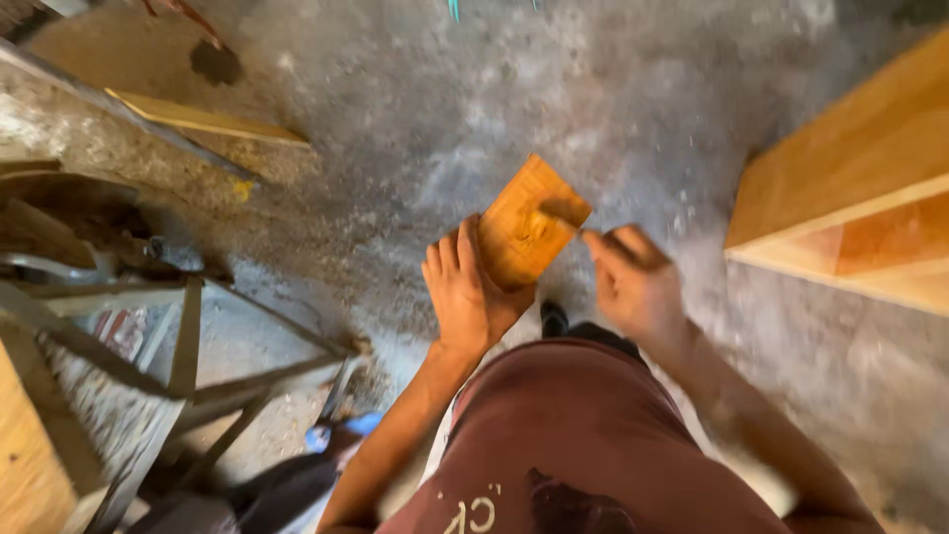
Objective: The person scoops wood filler from two cans onto a small wooden board and mixes them with a putty knife. They then apply the mixed filler to a small rectangular piece of wood, smoothing it over the surface.
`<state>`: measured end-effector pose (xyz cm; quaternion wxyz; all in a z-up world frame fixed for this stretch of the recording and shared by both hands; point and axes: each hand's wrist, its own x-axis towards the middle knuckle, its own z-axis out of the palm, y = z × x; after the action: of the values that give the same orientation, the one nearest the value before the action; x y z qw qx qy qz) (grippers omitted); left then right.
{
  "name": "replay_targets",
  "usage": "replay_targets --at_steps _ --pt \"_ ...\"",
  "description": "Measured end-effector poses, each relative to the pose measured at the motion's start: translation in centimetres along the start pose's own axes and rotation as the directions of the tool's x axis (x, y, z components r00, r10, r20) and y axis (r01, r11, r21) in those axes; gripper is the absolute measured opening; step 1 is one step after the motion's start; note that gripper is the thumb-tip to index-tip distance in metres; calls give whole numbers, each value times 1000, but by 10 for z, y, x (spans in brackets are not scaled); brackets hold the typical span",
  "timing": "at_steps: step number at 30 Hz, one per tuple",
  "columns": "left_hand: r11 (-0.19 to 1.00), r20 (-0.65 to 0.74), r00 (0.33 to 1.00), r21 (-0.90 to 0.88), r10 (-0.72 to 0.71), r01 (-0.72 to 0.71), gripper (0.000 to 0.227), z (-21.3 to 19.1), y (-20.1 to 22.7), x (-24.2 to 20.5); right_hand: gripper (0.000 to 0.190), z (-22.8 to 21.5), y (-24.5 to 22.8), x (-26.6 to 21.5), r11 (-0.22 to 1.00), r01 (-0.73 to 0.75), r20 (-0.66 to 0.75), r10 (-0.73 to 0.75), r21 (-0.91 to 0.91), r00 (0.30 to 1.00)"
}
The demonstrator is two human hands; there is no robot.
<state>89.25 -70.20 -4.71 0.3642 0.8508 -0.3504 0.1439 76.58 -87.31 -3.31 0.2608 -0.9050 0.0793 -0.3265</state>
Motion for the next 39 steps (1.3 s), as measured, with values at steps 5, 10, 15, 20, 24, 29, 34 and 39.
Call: replay_targets --at_steps 5,10,15,20,24,29,34,39 --pt "995 -23 996 49 -80 81 107 57 -20 78 28 25 84 84 998 26 139 -33 54 990" --pt "991 -55 990 24 -129 131 109 115 -46 156 37 65 151 166 984 174 112 -176 23 978" --pt "996 -98 992 15 -85 87 107 189 -107 240 35 109 240 247 968 214 34 -211 -132 977" --pt "997 -84 994 -33 -69 66 105 292 -195 336 27 165 342 322 977 138 -18 -143 -162 990" --pt "997 -115 993 -69 -26 18 106 359 -244 435 32 232 398 401 987 39 -65 -49 -158 997" --pt "998 -109 992 5 -57 58 105 397 -292 528 30 295 445 490 996 16 -2 -16 -91 1000" --pt "990 -141 983 65 -119 129 102 443 -347 611 34 358 515 594 997 71 73 -68 -40 995" --pt "965 -237 954 142 -183 220 102 492 -420 695 36 459 588 710 944 310 123 -324 116 938"
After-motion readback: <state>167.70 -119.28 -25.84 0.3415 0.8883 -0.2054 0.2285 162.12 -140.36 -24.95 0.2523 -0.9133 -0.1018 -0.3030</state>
